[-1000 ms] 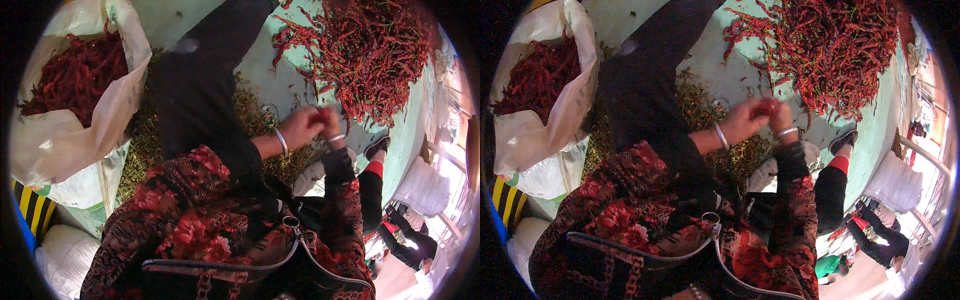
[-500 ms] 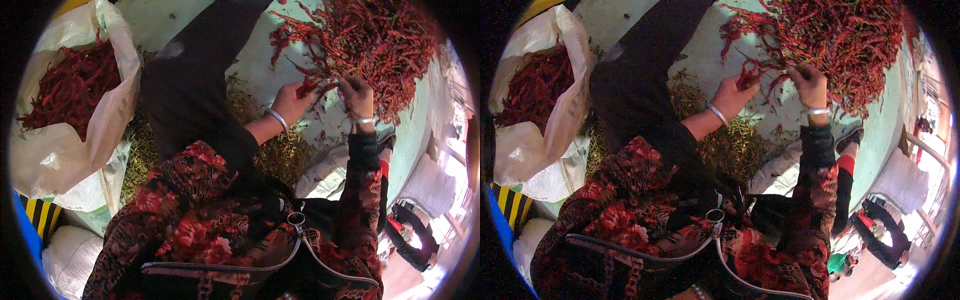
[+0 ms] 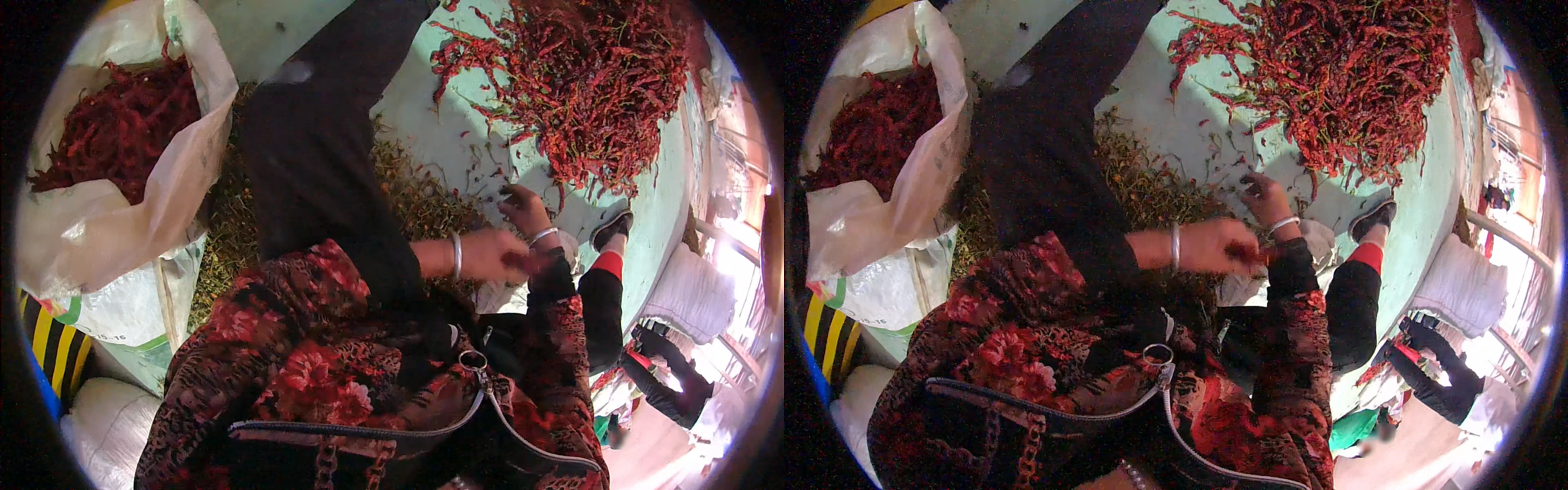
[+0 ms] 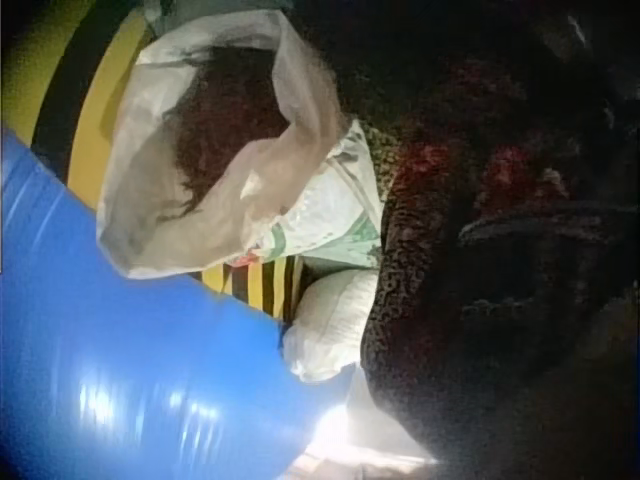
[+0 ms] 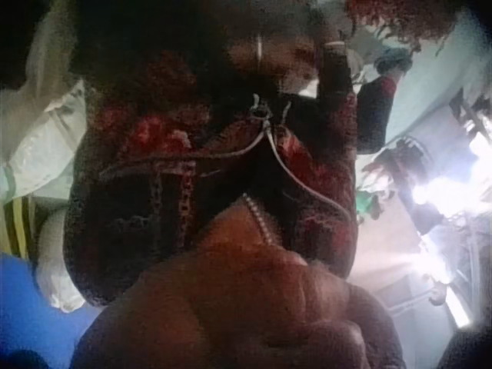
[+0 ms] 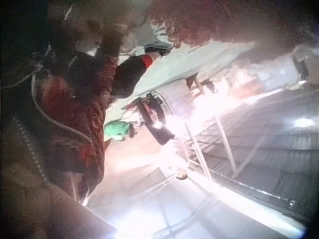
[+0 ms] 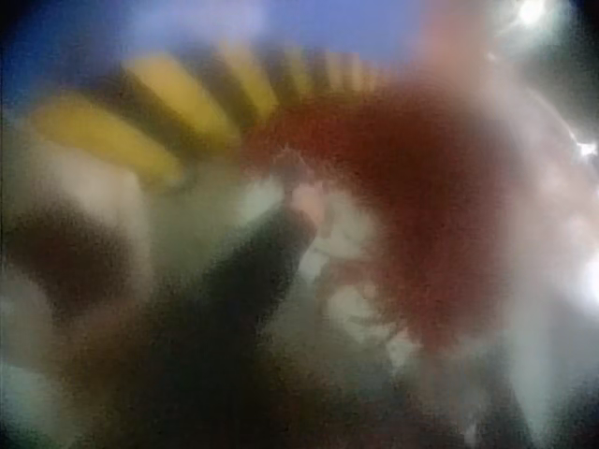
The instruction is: The person sits on the floor and removes stems from dried red chili peppers by hand, placing the de-stemmed peppers into a white sack. The person repeatedly picks peppers from a pile, pulls off the stems, and drops the peppers into the sack.
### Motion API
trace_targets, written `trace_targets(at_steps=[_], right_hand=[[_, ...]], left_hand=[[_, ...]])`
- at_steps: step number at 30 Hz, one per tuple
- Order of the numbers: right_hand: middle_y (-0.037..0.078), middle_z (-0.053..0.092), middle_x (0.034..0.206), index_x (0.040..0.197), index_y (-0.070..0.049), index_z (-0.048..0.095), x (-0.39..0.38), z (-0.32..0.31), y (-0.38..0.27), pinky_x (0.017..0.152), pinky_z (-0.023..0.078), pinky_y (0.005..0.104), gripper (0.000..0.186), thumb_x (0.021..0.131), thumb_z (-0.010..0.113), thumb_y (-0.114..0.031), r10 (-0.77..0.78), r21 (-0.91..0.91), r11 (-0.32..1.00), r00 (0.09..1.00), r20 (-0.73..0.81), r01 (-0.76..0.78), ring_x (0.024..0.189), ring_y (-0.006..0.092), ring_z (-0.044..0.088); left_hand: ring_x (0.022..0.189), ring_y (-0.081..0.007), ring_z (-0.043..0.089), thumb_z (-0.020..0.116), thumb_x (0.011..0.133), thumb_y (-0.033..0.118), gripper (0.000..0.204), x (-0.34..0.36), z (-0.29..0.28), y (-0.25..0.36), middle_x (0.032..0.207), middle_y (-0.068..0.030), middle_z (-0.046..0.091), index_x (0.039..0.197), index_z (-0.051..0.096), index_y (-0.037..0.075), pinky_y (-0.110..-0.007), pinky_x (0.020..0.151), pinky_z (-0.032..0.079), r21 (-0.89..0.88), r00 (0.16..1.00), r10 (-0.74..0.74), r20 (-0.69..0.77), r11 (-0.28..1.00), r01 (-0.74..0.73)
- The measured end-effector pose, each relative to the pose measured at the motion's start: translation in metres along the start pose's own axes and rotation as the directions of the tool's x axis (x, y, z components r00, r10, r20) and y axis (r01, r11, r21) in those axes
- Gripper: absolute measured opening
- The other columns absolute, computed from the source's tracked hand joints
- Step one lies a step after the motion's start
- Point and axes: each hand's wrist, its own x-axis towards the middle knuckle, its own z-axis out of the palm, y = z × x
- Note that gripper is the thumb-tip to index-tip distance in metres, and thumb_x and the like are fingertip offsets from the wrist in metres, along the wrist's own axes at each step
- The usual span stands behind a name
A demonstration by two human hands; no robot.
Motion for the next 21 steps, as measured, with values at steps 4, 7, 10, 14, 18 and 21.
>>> trace_targets(at_steps=[4,7,10,14,18,21], right_hand=[[0.014,0.059,0.074,0.087,-0.004,0.059,0.066,-0.023,-0.031,0.060,0.044,0.0345,0.020,0.068,0.058,-0.011,-0.227,-0.323,0.930,0.964,-0.139,0.172,0.070,0.0307,0.056],[0.018,0.054,0.088,0.090,-0.007,0.054,0.128,-0.032,-0.037,0.063,0.045,0.0414,0.022,0.070,0.055,-0.016,-0.397,-0.642,0.749,0.886,-0.238,0.164,0.073,0.0334,0.055],[0.016,0.056,0.085,0.091,-0.009,0.054,0.153,-0.036,-0.042,0.063,0.045,0.0410,0.025,0.070,0.054,-0.023,-0.140,-0.792,0.608,0.975,-0.174,-0.054,0.076,0.0341,0.055],[0.014,0.059,0.077,0.088,-0.004,0.055,0.129,-0.052,-0.044,0.059,0.044,0.0347,0.023,0.070,0.057,-0.018,-0.172,-0.506,0.861,0.960,-0.222,0.037,0.070,0.0283,0.057],[0.004,0.058,0.075,0.084,0.003,0.056,0.049,-0.040,-0.076,0.058,0.042,0.0222,0.013,0.072,0.057,-0.004,0.039,0.355,0.934,0.974,-0.222,0.044,0.063,0.0092,0.051],[0.003,0.055,0.066,0.083,0.003,0.053,-0.005,-0.015,-0.105,0.047,0.040,0.0204,0.009,0.076,0.053,-0.003,0.152,0.662,0.749,0.966,-0.210,0.026,0.054,0.0090,0.050]], left_hand=[[0.067,-0.0068,0.047,0.069,0.065,0.013,0.025,0.015,-0.039,-0.014,0.075,0.0007,0.055,0.082,0.055,0.003,-0.025,0.061,0.041,-0.273,0.897,-0.116,-0.427,0.962,-0.006],[0.063,-0.0074,0.047,0.066,0.068,0.015,0.018,0.023,-0.059,-0.010,0.069,0.0004,0.055,0.077,0.056,0.003,-0.026,0.058,0.040,-0.263,0.758,-0.207,-0.618,0.964,0.048],[0.056,-0.0087,0.048,0.060,0.072,0.018,0.015,0.022,-0.071,0.002,0.060,-0.0003,0.054,0.069,0.057,0.003,-0.027,0.054,0.038,-0.331,0.618,-0.444,-0.649,0.896,0.297],[0.055,-0.0151,0.052,0.056,0.072,0.010,0.010,0.027,-0.070,-0.023,0.060,-0.0061,0.056,0.072,0.056,0.001,-0.030,0.054,0.041,-0.359,0.594,-0.311,-0.742,0.933,0.041],[0.066,-0.0094,0.053,0.058,0.073,0.010,0.016,0.028,-0.064,-0.035,0.075,-0.0045,0.059,0.087,0.058,0.002,-0.027,0.061,0.042,0.002,0.602,-0.018,-0.798,0.999,0.032],[0.067,-0.0093,0.053,0.059,0.072,0.008,0.018,0.031,-0.051,-0.037,0.077,-0.0053,0.060,0.089,0.058,0.002,-0.027,0.062,0.042,0.106,0.810,-0.037,-0.585,0.987,0.121]])
